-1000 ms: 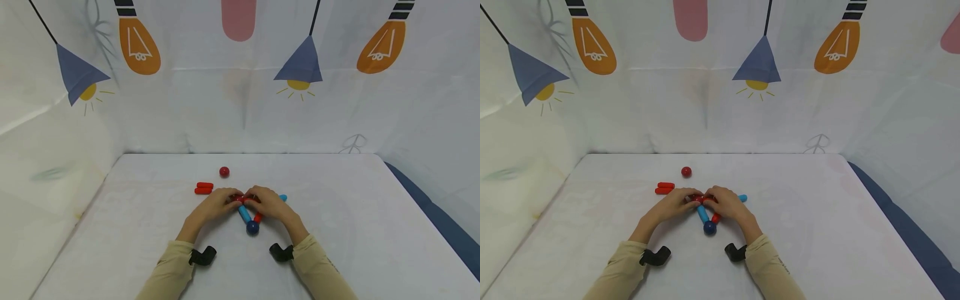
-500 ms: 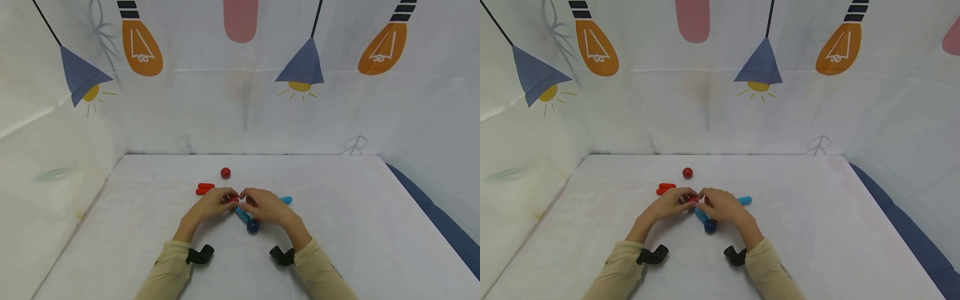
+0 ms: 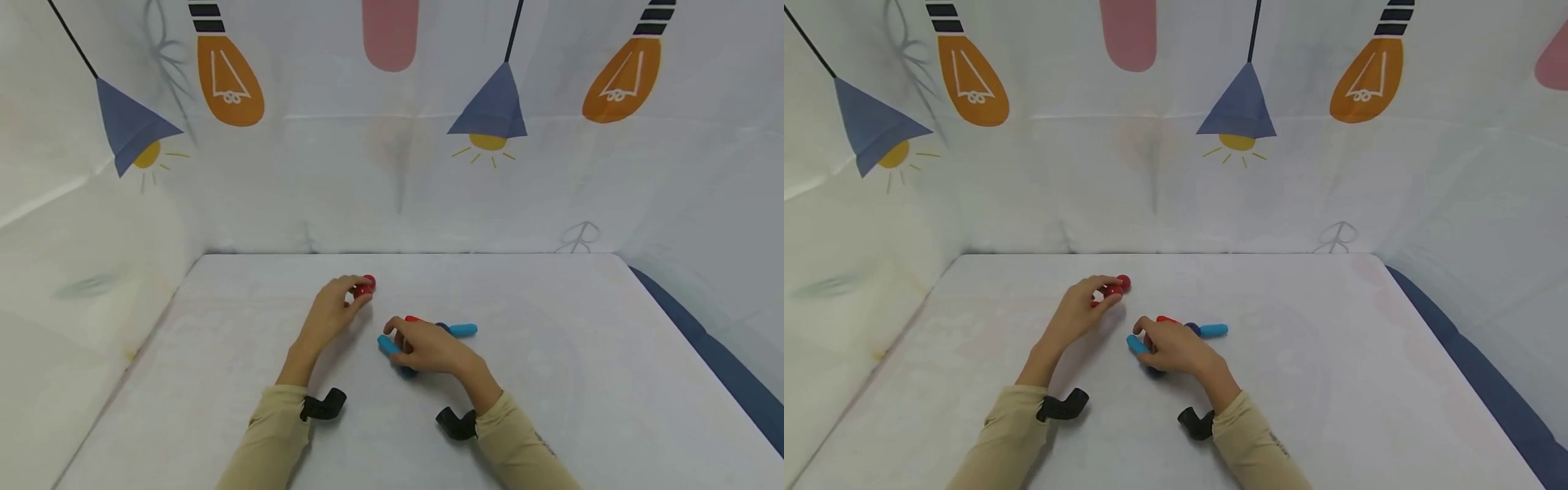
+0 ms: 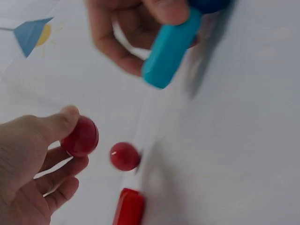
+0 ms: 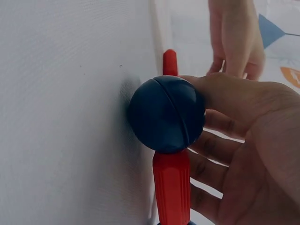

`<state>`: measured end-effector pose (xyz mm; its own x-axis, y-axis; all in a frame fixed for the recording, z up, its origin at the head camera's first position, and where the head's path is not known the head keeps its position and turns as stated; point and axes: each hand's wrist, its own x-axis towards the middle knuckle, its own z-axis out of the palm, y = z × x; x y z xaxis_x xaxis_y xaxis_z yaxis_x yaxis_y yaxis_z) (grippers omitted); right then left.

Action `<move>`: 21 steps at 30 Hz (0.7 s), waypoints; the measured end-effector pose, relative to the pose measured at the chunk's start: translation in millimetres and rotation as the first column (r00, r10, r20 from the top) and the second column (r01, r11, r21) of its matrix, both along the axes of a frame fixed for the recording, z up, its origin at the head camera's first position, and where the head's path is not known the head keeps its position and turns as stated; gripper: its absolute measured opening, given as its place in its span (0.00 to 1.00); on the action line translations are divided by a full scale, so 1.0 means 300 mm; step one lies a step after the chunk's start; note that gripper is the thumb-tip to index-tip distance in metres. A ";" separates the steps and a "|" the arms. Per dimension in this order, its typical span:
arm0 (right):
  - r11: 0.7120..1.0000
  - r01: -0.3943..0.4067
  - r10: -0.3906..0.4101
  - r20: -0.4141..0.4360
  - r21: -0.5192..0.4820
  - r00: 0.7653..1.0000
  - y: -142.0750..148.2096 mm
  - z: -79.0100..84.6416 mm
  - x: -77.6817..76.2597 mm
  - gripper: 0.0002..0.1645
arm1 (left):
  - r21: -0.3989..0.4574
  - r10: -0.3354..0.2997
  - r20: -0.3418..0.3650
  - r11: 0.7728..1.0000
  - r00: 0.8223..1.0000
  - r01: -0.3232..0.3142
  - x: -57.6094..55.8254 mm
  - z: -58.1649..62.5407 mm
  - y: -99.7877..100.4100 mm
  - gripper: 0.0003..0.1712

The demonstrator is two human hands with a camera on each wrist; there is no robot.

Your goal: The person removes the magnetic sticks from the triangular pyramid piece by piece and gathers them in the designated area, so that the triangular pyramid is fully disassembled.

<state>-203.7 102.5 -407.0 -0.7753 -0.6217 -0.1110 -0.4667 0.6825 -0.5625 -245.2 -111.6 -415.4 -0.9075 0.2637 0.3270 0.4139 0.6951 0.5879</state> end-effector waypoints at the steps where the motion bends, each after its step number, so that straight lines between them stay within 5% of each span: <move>1: 1.000 0.003 -0.003 -0.004 -0.001 1.000 -0.002 0.001 -0.001 0.20 | 0.004 0.024 0.000 1.000 1.000 -0.024 -0.012 0.008 -0.015 0.18; 7: 1.000 0.011 -0.011 0.021 0.015 1.000 0.003 0.008 -0.007 0.25 | -0.035 0.100 0.100 0.995 0.990 -0.097 -0.098 0.018 -0.086 0.19; 15: 0.998 -0.058 0.057 0.115 0.007 0.992 0.022 0.007 -0.009 0.34 | -0.040 0.071 0.246 0.997 0.967 -0.063 -0.173 -0.047 -0.091 0.21; 21: 0.999 -0.042 0.041 0.134 0.009 0.990 0.030 0.007 -0.010 0.33 | -0.104 0.113 0.143 0.990 0.983 -0.098 -0.151 -0.035 -0.058 0.23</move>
<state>-206.8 111.5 -404.9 -0.7266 -0.6511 -0.2196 -0.4160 0.6711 -0.6137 -290.4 -129.0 -425.9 -0.9683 0.1877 0.1646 0.2486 0.7865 0.5654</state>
